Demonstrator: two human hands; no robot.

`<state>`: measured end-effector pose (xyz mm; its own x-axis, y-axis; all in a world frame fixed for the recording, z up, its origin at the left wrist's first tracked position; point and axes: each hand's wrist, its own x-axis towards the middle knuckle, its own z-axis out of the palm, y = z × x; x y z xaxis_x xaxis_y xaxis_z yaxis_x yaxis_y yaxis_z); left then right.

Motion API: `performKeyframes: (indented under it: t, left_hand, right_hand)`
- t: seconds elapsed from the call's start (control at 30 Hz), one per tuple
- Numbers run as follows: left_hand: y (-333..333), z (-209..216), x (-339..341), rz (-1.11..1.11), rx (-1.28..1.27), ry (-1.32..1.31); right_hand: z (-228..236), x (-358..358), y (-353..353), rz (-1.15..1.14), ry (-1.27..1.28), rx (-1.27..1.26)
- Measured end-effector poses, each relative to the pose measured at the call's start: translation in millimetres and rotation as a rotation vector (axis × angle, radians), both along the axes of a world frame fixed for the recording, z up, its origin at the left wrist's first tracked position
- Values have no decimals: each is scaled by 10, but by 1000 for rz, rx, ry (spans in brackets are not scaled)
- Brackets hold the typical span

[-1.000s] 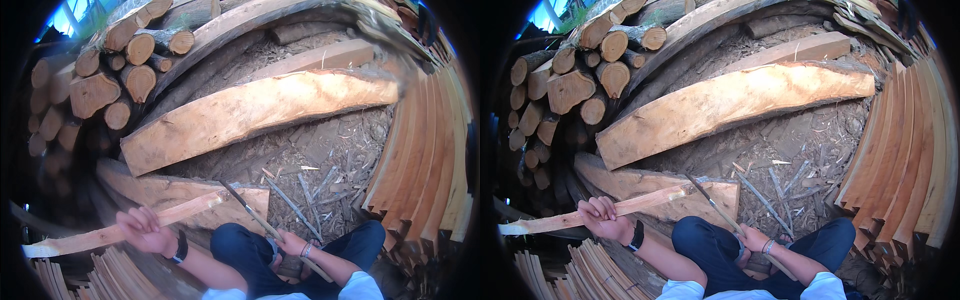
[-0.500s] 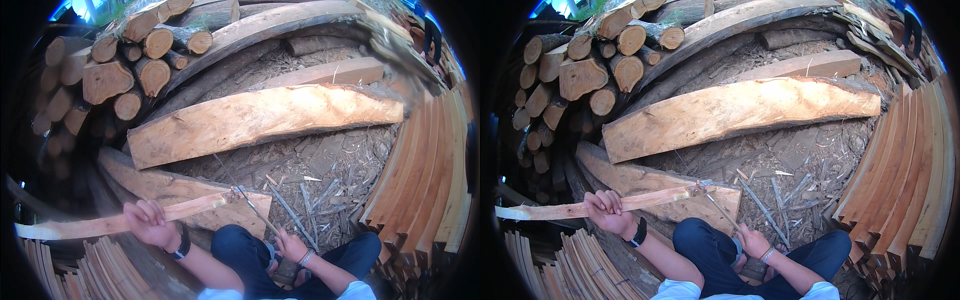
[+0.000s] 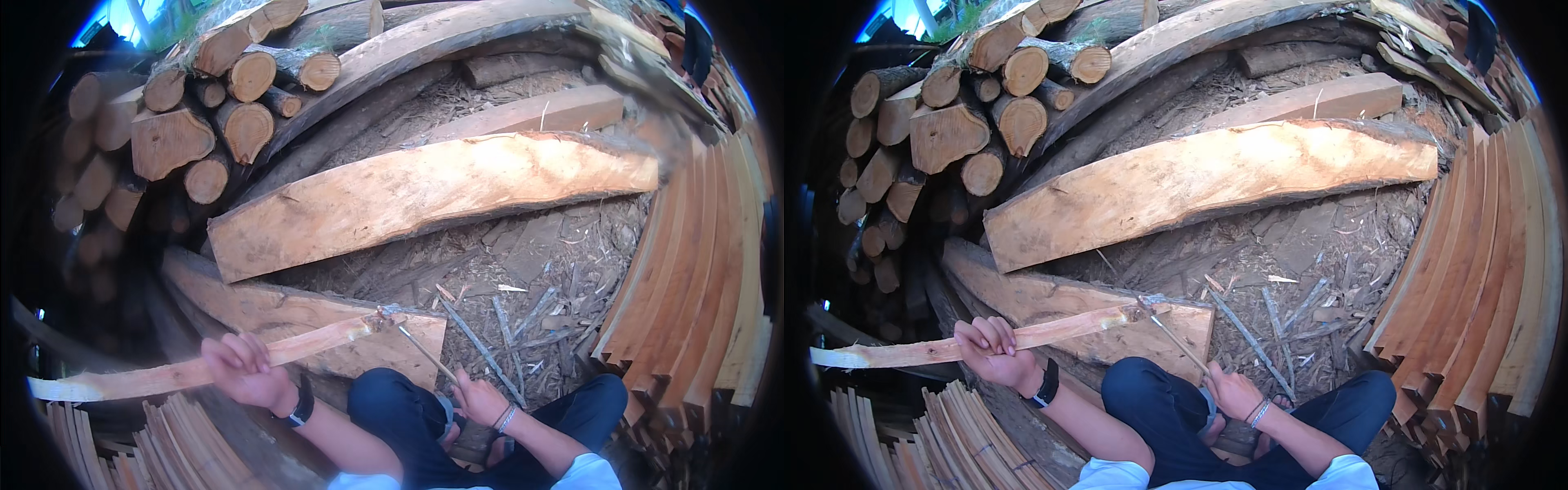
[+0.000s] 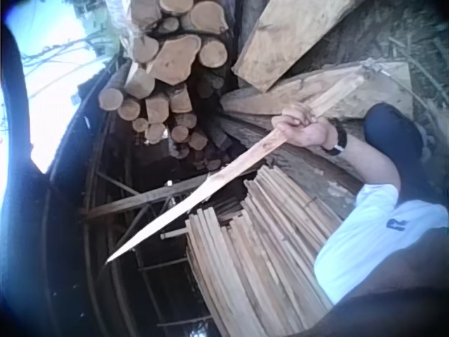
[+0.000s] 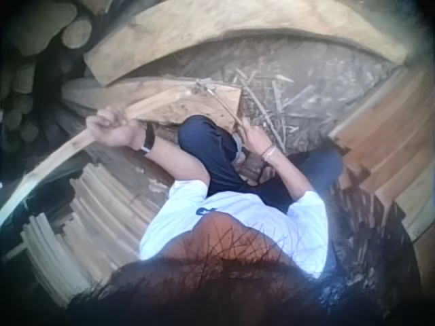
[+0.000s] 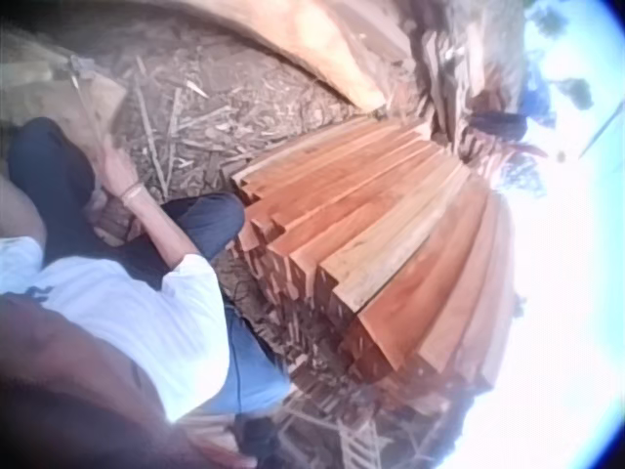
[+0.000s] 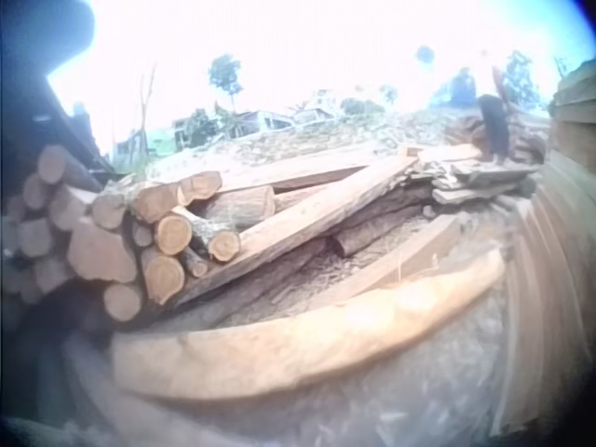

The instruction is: The person carves a strip of wood by hand using a drawknife while sitting on the ground in a lumber yard.

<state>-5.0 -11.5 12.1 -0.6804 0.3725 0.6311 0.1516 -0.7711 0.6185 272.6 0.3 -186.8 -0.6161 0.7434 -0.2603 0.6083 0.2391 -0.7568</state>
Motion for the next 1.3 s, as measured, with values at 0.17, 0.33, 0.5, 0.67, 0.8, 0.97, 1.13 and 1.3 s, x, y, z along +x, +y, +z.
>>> performKeyframes:
  t: [0.17, 0.33, 0.5, 0.67, 0.8, 0.97, 1.13, 1.3]
  left_hand:
    - [-2, -2, -64, 90, 2, -10]
    - [-30, -17, -96, -3, 35, 17]
    - [67, -28, 23, 1, 23, -14]
    - [32, -2, 32, -15, 14, 47]
    - [103, -4, 108, -43, 14, 39]
    - [58, 2, 57, -7, 11, 57]
    - [109, -10, 117, -51, 20, 54]
    - [72, 2, 79, -15, 5, 49]
  right_hand:
    - [-553, -83, -47, 17, -103, 105]
    - [71, -9, -124, 18, -14, 61]
    - [-575, 48, -197, -4, -93, 60]
    - [101, 39, -156, -21, 35, 81]
    - [-256, 25, -124, -8, -34, 87]
    - [-247, 23, -196, 1, -55, 38]
    - [-174, 22, -143, -15, -37, 68]
    - [-125, -38, -149, -46, -39, 29]
